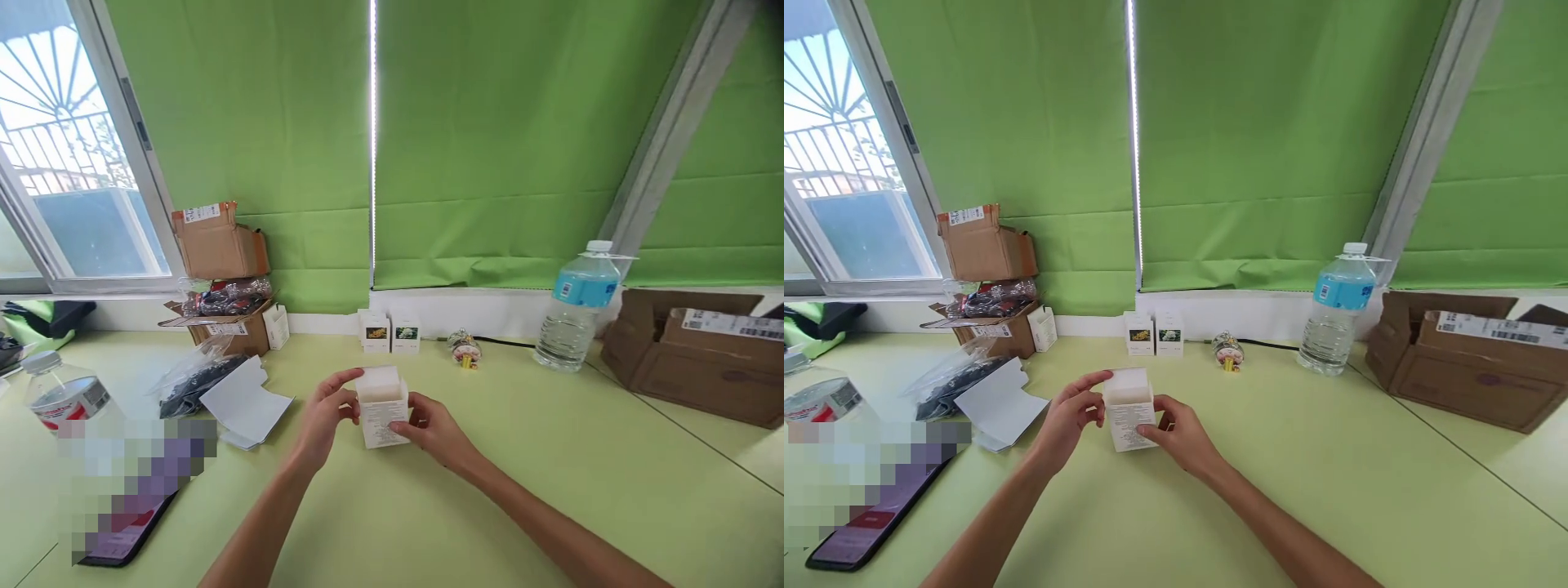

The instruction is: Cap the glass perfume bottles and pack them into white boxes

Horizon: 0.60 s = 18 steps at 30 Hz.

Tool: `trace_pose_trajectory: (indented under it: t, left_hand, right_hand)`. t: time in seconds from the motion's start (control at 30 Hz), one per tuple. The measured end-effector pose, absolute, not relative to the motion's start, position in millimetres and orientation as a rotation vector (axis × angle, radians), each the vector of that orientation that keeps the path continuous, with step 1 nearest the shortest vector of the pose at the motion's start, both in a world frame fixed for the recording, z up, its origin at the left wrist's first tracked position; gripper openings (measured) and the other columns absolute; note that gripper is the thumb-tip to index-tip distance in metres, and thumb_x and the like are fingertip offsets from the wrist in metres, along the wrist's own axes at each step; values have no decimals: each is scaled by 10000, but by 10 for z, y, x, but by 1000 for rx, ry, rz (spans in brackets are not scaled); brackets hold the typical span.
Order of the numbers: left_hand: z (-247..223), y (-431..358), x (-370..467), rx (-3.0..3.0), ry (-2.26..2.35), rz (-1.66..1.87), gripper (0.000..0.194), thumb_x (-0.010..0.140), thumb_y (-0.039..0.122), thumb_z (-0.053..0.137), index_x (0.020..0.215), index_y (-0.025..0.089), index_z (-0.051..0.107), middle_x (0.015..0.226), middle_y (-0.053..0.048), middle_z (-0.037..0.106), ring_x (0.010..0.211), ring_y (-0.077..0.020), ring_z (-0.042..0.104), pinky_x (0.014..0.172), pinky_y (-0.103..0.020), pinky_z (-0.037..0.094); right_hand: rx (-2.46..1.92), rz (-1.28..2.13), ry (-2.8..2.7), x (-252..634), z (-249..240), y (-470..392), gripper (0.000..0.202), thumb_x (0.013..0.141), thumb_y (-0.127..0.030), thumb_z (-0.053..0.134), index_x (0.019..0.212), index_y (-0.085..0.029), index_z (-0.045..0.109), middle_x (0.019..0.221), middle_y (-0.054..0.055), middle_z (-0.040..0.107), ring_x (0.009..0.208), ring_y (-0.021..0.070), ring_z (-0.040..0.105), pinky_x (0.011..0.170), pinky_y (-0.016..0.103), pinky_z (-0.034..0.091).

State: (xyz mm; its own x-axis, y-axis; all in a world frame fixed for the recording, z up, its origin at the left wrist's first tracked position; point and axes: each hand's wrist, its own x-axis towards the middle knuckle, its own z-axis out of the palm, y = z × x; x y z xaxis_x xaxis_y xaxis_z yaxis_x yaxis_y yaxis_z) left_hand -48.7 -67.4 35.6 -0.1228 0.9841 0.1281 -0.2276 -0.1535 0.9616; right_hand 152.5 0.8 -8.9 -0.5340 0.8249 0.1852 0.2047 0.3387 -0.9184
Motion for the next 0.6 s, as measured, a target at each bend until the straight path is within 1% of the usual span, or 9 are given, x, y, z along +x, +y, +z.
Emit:
trace_pose_trajectory:
  t: [0.07, 0.13, 0.2, 0.27, 0.33, 0.4, 0.5, 0.57, 0.6]
  left_hand:
    - [347, -692, -506, 1131, 1071, 1527, 326, 749, 254, 571, 1062, 182, 624, 833, -31, 623, 587, -94, 537, 586, -260, 482]
    - [316, -700, -559, 1189, 1188, 1554, 317, 774, 332, 575, 1055, 194, 617, 870, -38, 639, 596, -102, 559, 599, -273, 499]
    - [266, -695, -629, 1223, 1308, 1570, 314, 783, 383, 572, 1024, 189, 618, 868, -41, 649, 585, -102, 566, 571, -258, 496]
    - [217, -679, -709, 1264, 1370, 1582, 305, 789, 408, 563, 983, 178, 615, 947, -59, 651, 575, -94, 570, 530, -239, 484]
    - [195, -659, -809, 1369, 1451, 1592, 303, 804, 420, 543, 972, 176, 607, 976, -66, 649, 571, -94, 574, 495, -227, 470]
    - [207, -642, -944, 1542, 1635, 1596, 298, 831, 414, 512, 1001, 188, 605, 873, -46, 656, 577, -105, 577, 505, -229, 469]
    - [258, -629, -1228, 1797, 2015, 1626, 259, 864, 356, 468, 1011, 198, 611, 835, -40, 655, 674, -138, 606, 624, -271, 505]
    - [276, -641, -1455, 1855, 2203, 1651, 233, 856, 309, 476, 1008, 192, 608, 953, -65, 652, 852, -183, 615, 778, -331, 504]
    - [276, -657, -1572, 1833, 2257, 1666, 231, 845, 290, 489, 1018, 189, 602, 1031, -79, 636, 975, -212, 586, 882, -374, 467]
  right_hand:
    - [-926, 1191, -1940, 1604, -67, -2, 424, 731, -457, 646, 1054, -184, 618, 972, 68, 659, 582, 122, 514, 488, 244, 403]
    - [-954, 1191, -1916, 1701, -94, 20, 441, 737, -480, 632, 1059, -178, 610, 948, 69, 662, 569, 123, 517, 484, 248, 410]
    - [-994, 1186, -1915, 1779, -146, 53, 459, 742, -501, 618, 1062, -172, 604, 937, 72, 665, 590, 138, 540, 500, 259, 428]
    - [-1019, 1169, -1947, 1825, -189, 75, 482, 740, -506, 617, 1083, -167, 597, 924, 75, 669, 639, 162, 570, 541, 278, 457]
    - [-1010, 1176, -1993, 1866, -214, 77, 527, 736, -495, 623, 1148, -171, 564, 975, 86, 665, 702, 188, 597, 595, 306, 491]
    - [-994, 1212, -2030, 1939, -237, 64, 603, 724, -473, 642, 1239, -195, 497, 1109, 104, 631, 753, 205, 617, 642, 336, 519]
    - [-1025, 1262, -2034, 2132, -320, 43, 703, 717, -438, 668, 1332, -226, 401, 1245, 135, 563, 796, 212, 635, 725, 365, 537]
    - [-1053, 1264, -1988, 2273, -404, 39, 664, 743, -431, 653, 1324, -224, 409, 1249, 138, 567, 876, 222, 637, 811, 367, 528]
    - [-1065, 1255, -1950, 2330, -446, 41, 626, 753, -437, 642, 1303, -222, 435, 1239, 135, 579, 924, 232, 633, 842, 366, 523]
